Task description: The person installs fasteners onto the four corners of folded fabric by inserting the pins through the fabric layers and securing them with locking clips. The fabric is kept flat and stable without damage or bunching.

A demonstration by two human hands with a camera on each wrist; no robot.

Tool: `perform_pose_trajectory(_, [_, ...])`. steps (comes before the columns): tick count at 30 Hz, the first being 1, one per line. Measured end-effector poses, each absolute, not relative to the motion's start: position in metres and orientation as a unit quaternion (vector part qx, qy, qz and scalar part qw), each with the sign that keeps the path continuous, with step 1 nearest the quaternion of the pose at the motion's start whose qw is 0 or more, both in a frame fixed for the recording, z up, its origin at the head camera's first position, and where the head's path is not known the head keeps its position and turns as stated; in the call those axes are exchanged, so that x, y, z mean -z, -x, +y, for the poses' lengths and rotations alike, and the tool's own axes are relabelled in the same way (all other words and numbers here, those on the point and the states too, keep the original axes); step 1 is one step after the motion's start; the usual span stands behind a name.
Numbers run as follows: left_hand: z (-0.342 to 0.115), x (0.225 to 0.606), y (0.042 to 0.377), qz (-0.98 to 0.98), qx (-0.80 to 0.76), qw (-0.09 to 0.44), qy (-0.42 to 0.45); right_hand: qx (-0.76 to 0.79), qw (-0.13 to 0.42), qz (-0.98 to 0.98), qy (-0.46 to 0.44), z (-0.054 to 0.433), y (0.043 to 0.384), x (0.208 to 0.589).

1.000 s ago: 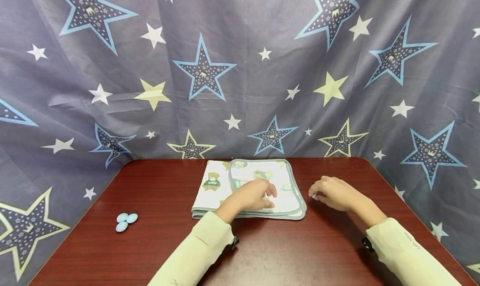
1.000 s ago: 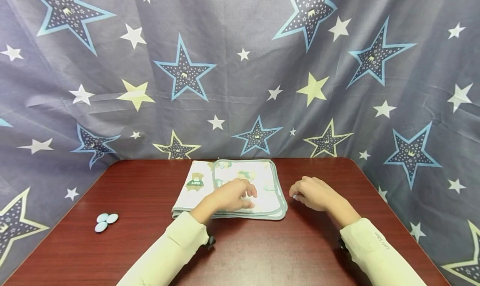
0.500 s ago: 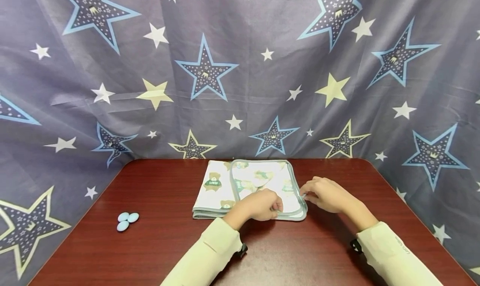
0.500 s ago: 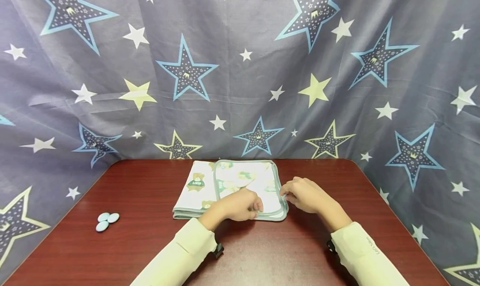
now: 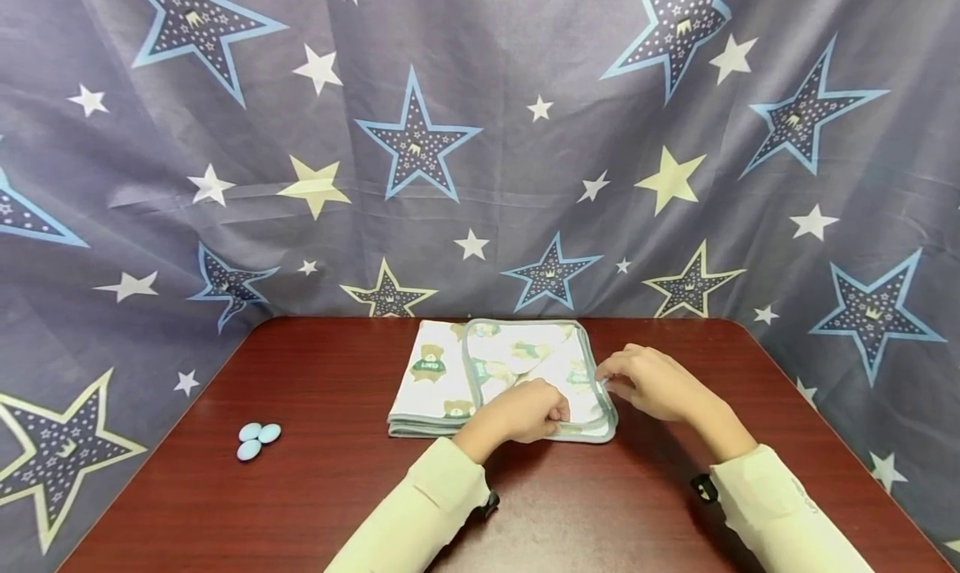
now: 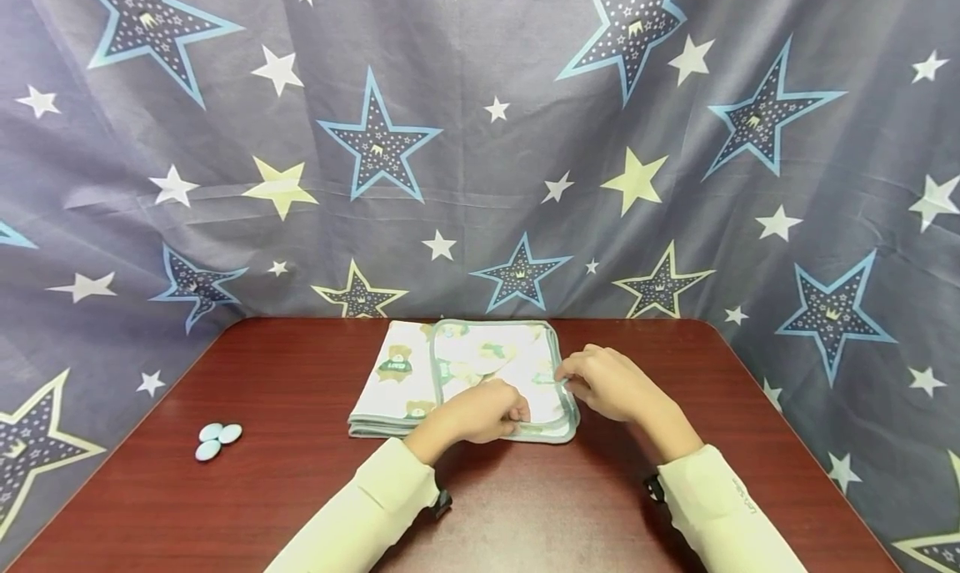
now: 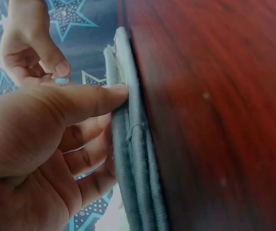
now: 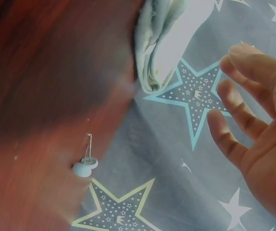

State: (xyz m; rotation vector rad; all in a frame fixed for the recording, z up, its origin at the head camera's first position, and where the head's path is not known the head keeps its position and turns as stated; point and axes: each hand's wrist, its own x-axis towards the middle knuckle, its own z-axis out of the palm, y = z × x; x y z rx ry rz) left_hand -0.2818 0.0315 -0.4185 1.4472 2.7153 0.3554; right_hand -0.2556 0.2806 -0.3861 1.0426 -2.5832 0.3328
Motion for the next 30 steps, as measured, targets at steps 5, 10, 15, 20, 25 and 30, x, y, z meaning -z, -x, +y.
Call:
perform_pose_trajectory(5, [0.025, 0.416, 0.289, 0.872, -0.193, 0.034, -0.448, -0.121, 0.164, -0.908, -0.365, 0.277, 0.255, 0.386])
perform_pose_trajectory(10, [0.016, 0.411, 0.295, 0.863, -0.273, 0.027, -0.425, -0.127, 0.165, -0.906, -0.369, 0.27, 0.256, 0.384])
perform_pose_trajectory(15, [0.011, 0.408, 0.301, 0.852, -0.345, 0.008, -0.393, -0.149, 0.171, -0.897, -0.38, 0.263, 0.257, 0.38])
perform_pose_trajectory(20, [0.008, 0.405, 0.307, 0.848, -0.39, -0.015, -0.358, -0.179, 0.173, -0.887, -0.389, 0.257, 0.258, 0.375])
perform_pose_trajectory(25, [0.005, 0.403, 0.31, 0.852, -0.417, -0.017, -0.316, -0.206, 0.177, -0.884, -0.382, 0.255, 0.257, 0.373])
perform_pose_trajectory(30, [0.002, 0.404, 0.311, 0.851, -0.443, -0.02, -0.282, -0.228, 0.163, -0.882, -0.378, 0.254, 0.256, 0.373])
